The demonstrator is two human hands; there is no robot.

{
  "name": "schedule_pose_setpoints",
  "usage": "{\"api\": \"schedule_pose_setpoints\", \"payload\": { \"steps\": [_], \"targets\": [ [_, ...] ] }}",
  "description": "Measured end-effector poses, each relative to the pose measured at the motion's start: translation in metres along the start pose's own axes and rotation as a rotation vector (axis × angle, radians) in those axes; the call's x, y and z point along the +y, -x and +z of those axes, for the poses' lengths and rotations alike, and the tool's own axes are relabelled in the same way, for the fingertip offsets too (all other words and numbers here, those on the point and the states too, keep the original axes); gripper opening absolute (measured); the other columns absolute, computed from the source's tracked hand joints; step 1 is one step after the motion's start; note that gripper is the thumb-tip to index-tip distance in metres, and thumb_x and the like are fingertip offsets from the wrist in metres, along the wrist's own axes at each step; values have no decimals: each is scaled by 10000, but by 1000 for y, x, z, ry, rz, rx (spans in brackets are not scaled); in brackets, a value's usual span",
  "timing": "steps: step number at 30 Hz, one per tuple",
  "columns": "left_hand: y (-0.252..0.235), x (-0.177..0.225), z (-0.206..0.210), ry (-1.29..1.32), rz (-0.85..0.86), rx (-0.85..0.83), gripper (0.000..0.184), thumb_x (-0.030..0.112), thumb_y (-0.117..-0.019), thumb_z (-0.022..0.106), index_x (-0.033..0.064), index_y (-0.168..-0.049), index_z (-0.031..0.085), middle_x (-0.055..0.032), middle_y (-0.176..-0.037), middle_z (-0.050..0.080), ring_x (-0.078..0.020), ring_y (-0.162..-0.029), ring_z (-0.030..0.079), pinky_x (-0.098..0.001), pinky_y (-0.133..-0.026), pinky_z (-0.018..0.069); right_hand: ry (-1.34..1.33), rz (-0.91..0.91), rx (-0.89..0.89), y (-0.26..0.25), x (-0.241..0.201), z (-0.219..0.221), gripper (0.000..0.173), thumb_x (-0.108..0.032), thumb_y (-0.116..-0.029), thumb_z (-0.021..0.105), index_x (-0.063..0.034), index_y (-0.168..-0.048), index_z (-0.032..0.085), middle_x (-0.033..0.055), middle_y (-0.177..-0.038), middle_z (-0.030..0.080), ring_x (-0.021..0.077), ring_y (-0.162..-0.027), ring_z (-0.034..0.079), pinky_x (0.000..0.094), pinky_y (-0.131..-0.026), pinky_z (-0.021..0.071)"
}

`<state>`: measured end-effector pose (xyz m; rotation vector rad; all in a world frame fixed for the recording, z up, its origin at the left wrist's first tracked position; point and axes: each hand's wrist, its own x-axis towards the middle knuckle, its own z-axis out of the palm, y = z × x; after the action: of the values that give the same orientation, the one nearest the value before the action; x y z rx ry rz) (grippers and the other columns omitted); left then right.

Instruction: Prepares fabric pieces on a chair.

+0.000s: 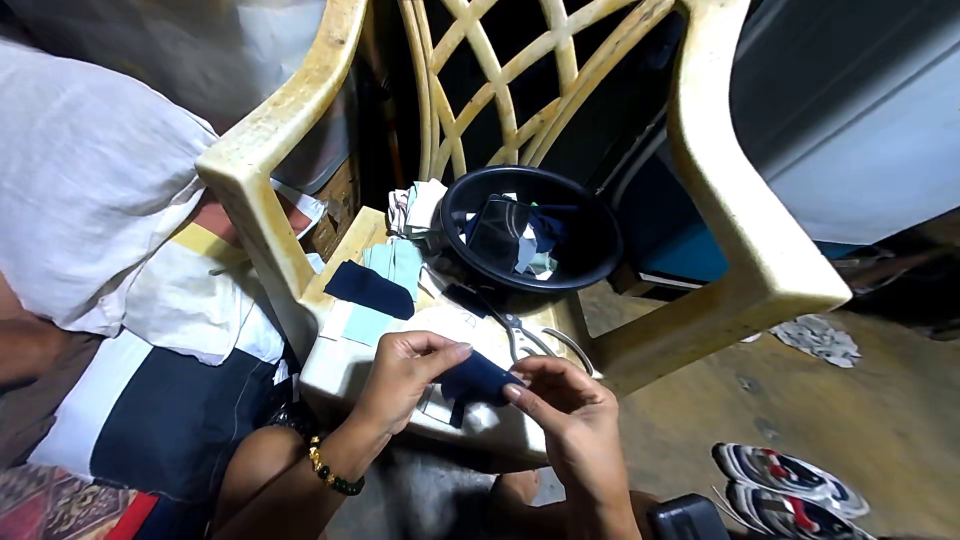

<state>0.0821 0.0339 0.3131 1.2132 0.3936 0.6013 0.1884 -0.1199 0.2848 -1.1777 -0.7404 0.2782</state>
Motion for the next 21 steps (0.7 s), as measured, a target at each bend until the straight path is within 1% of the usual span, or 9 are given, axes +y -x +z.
{"api": "schedule_pose_setpoints", "payload": {
  "steps": [2,3,5,8,9,11,13,17,21],
  "targets": [
    [0,-2,-2,-5,50,-15,146,-45,-902,671,37,-806,745,12,-764,721,-41,-723,683,-210,-708,583,31,15,33,1,-1,1,223,93,-789,721,-37,-966,763,-37,-876,761,29,-766,711,201,-729,613],
    [-1,-3,-2,-3,68,-13,150,-45,-898,671,42,-800,742,15,-760,720,-40,-723,681,-211,-711,582,48,20,41,1,-2,2,212,92,-804,707,-30,-966,769,-36,-871,767,29,-770,717,203,-736,616],
    [-1,-4,-2,-4,88,-8,150,-43,-887,686,53,-779,724,24,-722,701,-31,-677,666,-199,-673,573,94,11,39,1,-4,3,191,76,-845,671,-4,-989,769,-26,-893,772,21,-788,719,194,-752,611],
    [-1,-5,-2,-32,105,-13,145,-32,-879,703,64,-770,710,43,-693,675,-2,-619,619,-160,-597,521,193,-34,-31,2,-6,2,176,-2,-933,609,12,-1022,760,-35,-934,746,-19,-833,686,156,-782,580],
    [-1,-6,-2,-41,107,-18,142,-28,-878,706,66,-772,711,46,-693,672,3,-617,611,-155,-593,512,211,-40,-57,3,-6,1,172,-37,-942,618,9,-1025,761,-34,-944,740,-20,-854,682,155,-796,574],
    [-1,-5,-3,-44,99,-39,131,-25,-876,710,63,-779,712,42,-698,675,-3,-631,621,-164,-615,526,219,-31,-94,3,-6,2,176,-101,-919,680,7,-1037,754,-29,-962,737,-11,-880,691,165,-820,586],
    [0,-5,-2,-44,86,-65,125,-28,-877,710,60,-788,713,41,-709,685,-8,-650,640,-175,-639,546,204,-3,-117,4,-5,3,191,-128,-886,729,-5,-1031,750,-32,-939,735,0,-841,692,177,-795,594],
    [0,-6,-4,-69,89,-118,116,-18,-886,708,58,-800,726,47,-721,696,1,-668,647,-171,-650,547,224,1,-147,4,-3,3,91,-76,-910,680,-37,-928,760,-39,-879,722,-8,-805,679,162,-760,584],
    [-2,-5,-8,-132,105,-167,88,4,-882,719,65,-821,739,62,-749,705,6,-690,655,-173,-672,555,240,-25,-160,3,-3,1,174,-89,-960,618,-60,-859,756,-57,-859,717,-33,-822,658,140,-770,552]
  ]
}}
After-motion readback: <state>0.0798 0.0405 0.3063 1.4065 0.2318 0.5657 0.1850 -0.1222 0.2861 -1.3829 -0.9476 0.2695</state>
